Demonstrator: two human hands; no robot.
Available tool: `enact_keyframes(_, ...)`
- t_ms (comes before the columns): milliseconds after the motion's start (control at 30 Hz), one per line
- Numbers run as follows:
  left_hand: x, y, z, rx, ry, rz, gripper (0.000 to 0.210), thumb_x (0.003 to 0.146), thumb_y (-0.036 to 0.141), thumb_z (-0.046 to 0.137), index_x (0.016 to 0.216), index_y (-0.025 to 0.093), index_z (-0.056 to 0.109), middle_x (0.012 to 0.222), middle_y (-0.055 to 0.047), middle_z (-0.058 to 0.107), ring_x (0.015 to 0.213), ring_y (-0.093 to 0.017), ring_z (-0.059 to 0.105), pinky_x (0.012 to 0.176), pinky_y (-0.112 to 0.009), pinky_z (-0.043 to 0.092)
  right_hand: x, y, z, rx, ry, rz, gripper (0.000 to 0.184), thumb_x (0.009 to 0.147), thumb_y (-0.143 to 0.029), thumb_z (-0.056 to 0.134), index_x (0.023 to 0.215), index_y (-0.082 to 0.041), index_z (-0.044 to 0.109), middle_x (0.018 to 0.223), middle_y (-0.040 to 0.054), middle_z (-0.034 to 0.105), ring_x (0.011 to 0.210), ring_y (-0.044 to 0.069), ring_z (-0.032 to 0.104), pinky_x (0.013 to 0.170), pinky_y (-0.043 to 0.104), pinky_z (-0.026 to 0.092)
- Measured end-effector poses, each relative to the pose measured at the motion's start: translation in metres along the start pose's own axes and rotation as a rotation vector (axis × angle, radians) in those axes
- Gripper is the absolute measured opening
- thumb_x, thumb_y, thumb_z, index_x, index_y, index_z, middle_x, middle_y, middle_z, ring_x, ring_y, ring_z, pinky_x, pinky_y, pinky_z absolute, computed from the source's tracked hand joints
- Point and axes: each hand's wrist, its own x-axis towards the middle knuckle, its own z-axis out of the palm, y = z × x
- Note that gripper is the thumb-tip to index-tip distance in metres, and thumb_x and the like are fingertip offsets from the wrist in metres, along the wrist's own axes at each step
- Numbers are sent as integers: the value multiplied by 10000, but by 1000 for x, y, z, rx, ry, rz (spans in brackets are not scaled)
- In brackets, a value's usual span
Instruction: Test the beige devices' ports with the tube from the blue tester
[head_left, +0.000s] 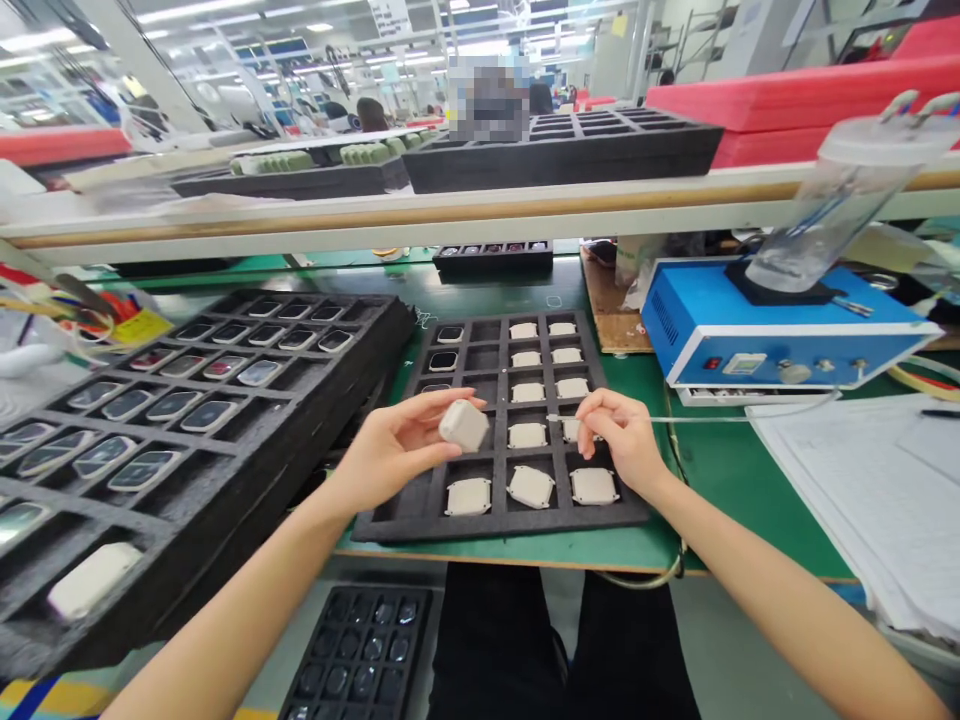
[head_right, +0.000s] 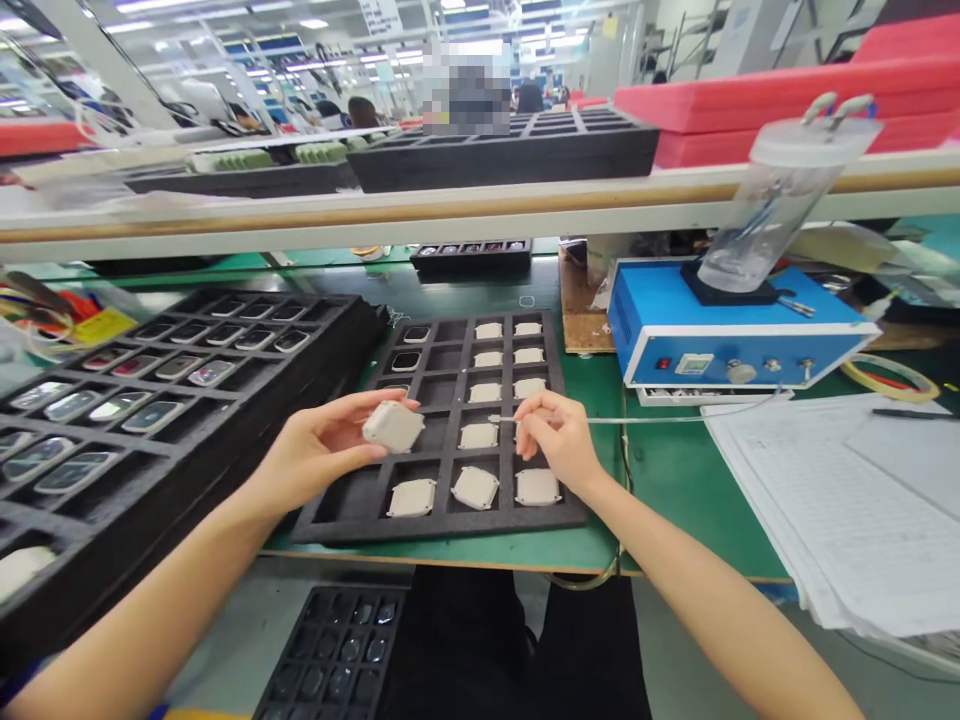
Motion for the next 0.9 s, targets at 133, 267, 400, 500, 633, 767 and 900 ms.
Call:
enact_keyframes(133, 28, -5, 33, -185, -103, 102, 468, 677, 157, 757, 1127, 186, 637, 1150, -111, 677, 1037, -252, 632, 887, -349, 510, -2, 1, -1, 17, -20, -38, 46, 703, -185, 544, 674, -161, 572, 429, -23, 589, 341, 99, 490, 376, 205, 399)
enact_keyframes(267, 56, -22, 48, -371, -59, 0, 476, 708, 234, 731, 1163, 164, 611, 1115, -114, 676, 951, -248, 652, 841, -385, 520, -3, 1, -1, 26, -11, -63, 56, 715, -200, 549, 682, -160, 570, 431, -24, 588, 338, 96, 483, 369, 203, 396)
enact_keyframes(400, 63, -34, 51, -437, -53, -251, 506, 771, 376, 652, 1216, 145, 584, 938, -84, 688, 684, -151, 630, 595, -266, 514, -3, -1, 1, 15, -3, -32, 53, 719, -193, 547, 683, -162, 571, 436, -27, 589, 342, 95, 485, 371, 203, 401)
enact_keyframes(500, 62, -35, 51, -390, -47, -336, 439, 767, 378, 649, 1130, 131, 650, 823, -56, 677, 515, -87, 537, 445, -200, 414, -1, -2, 1, 8, 5, -13, 46, 713, -186, 551, 680, -163, 574, 436, -27, 590, 345, 97, 487, 377, 207, 407)
enact_keyframes(633, 66, -30, 57, -393, -118, -495, 315, 768, 304, 643, 1019, 121, 698, 789, -71, 690, 434, -71, 496, 364, -178, 327, 0, 1, 0, 28, 7, -10, 48, 722, -172, 545, 694, -161, 582, 442, -25, 594, 342, 93, 486, 376, 199, 399)
enact_keyframes(767, 76, -21, 65, -507, -216, -614, 295, 818, 287, 533, 926, 79, 713, 809, -137, 698, 408, -66, 432, 336, -178, 296, 0, 4, -1, 31, 23, -16, 54, 725, -186, 550, 689, -163, 583, 439, -24, 595, 335, 96, 486, 364, 199, 392)
enact_keyframes(900, 82, -16, 71, -707, -197, -636, 325, 870, 299, 447, 1000, 118, 684, 851, -110, 671, 382, -33, 335, 312, -156, 197, 0, 5, -1, 33, 39, -15, 61, 726, -209, 557, 690, -165, 581, 430, -29, 587, 329, 96, 478, 361, 200, 390)
